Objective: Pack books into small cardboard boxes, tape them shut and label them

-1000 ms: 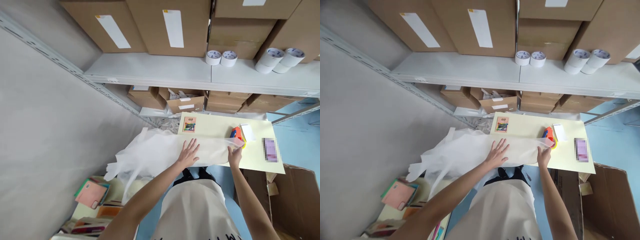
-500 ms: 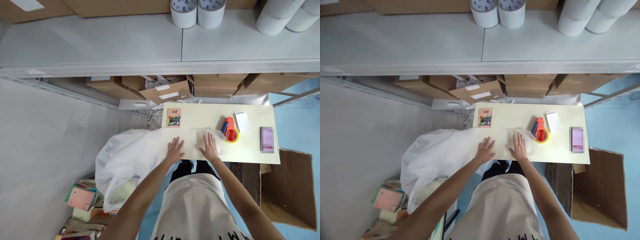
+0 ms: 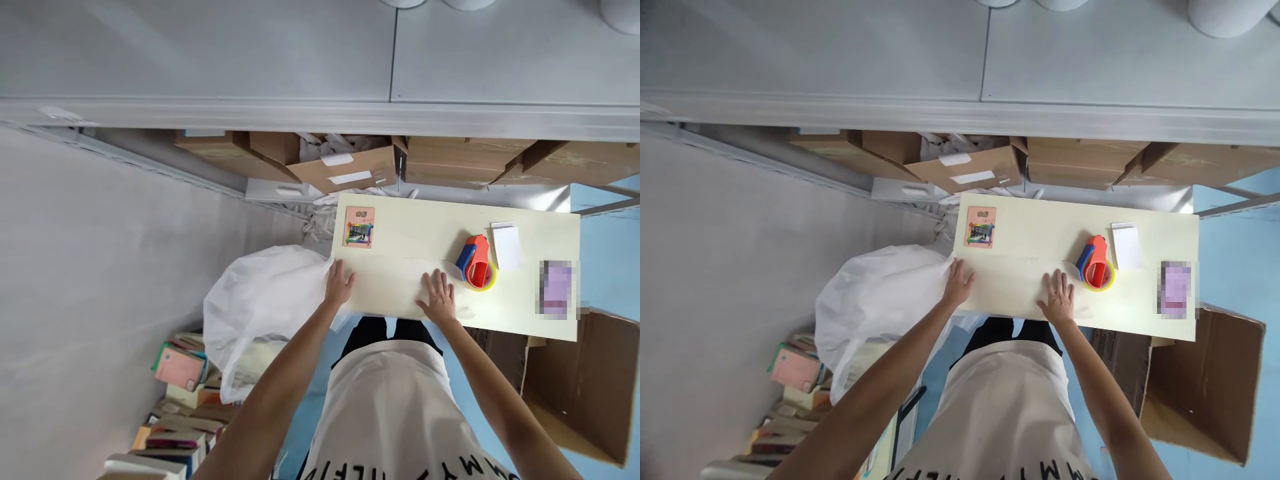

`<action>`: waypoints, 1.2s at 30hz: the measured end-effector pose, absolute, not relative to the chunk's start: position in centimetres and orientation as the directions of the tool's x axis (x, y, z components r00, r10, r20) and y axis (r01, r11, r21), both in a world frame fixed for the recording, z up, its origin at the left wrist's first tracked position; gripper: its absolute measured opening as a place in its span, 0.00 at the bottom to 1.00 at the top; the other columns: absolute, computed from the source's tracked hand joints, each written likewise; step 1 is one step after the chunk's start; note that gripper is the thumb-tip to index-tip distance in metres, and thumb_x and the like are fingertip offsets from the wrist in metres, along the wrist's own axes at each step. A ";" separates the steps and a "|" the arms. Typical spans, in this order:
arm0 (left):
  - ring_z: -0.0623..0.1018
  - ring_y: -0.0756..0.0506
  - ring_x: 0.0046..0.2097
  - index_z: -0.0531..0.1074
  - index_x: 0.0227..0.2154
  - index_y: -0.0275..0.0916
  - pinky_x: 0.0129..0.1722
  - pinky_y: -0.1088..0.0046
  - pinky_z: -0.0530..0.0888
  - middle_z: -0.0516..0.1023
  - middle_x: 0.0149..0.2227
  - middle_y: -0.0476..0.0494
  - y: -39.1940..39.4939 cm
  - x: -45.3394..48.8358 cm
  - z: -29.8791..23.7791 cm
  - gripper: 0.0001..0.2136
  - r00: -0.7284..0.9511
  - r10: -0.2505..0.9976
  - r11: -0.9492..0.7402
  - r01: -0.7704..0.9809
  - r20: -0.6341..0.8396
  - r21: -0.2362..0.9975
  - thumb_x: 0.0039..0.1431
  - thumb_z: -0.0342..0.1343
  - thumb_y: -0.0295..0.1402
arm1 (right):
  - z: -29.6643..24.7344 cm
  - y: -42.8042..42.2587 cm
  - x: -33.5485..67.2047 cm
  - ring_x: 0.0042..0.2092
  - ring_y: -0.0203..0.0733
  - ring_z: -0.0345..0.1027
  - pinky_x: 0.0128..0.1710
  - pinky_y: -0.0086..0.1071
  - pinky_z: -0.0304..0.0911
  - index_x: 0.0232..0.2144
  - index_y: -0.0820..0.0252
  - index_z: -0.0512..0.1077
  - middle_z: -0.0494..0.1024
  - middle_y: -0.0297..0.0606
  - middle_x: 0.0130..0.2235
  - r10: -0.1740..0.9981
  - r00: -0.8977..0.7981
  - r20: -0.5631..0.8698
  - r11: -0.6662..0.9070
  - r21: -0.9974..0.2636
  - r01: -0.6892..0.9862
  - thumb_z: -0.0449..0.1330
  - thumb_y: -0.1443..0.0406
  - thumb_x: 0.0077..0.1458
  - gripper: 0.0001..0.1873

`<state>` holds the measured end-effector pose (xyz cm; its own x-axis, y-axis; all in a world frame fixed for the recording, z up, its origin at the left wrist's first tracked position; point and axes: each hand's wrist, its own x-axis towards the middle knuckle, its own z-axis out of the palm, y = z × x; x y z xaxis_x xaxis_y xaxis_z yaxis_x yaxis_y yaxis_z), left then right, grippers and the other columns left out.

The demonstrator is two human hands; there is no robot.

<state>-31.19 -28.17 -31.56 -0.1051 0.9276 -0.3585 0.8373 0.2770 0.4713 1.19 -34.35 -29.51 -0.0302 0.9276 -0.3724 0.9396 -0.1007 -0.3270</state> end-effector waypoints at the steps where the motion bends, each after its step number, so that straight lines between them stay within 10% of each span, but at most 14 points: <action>1: 0.56 0.35 0.68 0.59 0.62 0.32 0.65 0.52 0.58 0.59 0.65 0.28 -27.9 -31.4 -31.4 0.28 -0.115 0.939 0.273 0.824 -0.324 0.496 0.62 0.49 0.41 | -29.3 -34.1 0.8 0.70 0.64 0.36 0.62 0.62 0.44 0.65 0.57 0.54 0.46 0.54 0.70 0.934 -0.013 -0.357 -0.121 -0.350 0.929 0.63 0.59 0.52 0.41; 9: 0.64 0.38 0.64 0.63 0.57 0.33 0.65 0.58 0.59 0.66 0.61 0.30 -23.1 -30.8 -30.6 0.23 -0.157 0.967 0.252 0.676 -0.199 0.693 0.63 0.49 0.40 | -27.5 -26.0 -8.2 0.59 0.55 0.64 0.58 0.51 0.62 0.56 0.59 0.67 0.70 0.52 0.58 0.934 -0.066 -0.351 -0.270 -0.815 0.512 0.62 0.55 0.52 0.31; 17: 0.74 0.38 0.55 0.65 0.54 0.35 0.56 0.60 0.69 0.75 0.51 0.34 -18.3 -30.6 -31.7 0.22 -0.181 0.925 0.379 0.424 -0.333 0.822 0.56 0.56 0.33 | -28.9 -19.7 -14.5 0.60 0.51 0.63 0.58 0.48 0.61 0.52 0.58 0.69 0.72 0.48 0.57 0.777 0.130 -0.616 -0.601 -0.787 -0.137 0.64 0.52 0.48 0.31; 24: 0.76 0.48 0.34 0.75 0.39 0.34 0.36 0.73 0.72 0.78 0.33 0.45 -16.5 -29.9 -30.5 0.10 -0.095 0.892 0.452 0.180 -0.442 0.874 0.54 0.54 0.28 | -27.2 -19.4 -15.3 0.49 0.46 0.71 0.51 0.41 0.66 0.43 0.57 0.74 0.80 0.38 0.42 0.874 0.089 -0.477 -0.448 -0.863 -0.233 0.63 0.58 0.46 0.20; 36: 0.75 0.52 0.31 0.69 0.53 0.38 0.29 0.77 0.75 0.75 0.36 0.46 -24.6 -24.1 -26.5 0.23 0.158 0.925 0.328 0.125 -0.345 0.936 0.53 0.59 0.29 | -24.0 -29.3 -6.4 0.32 0.40 0.71 0.35 0.37 0.68 0.35 0.58 0.70 0.78 0.35 0.30 0.847 0.351 -0.400 -0.368 -0.917 -0.157 0.65 0.58 0.40 0.18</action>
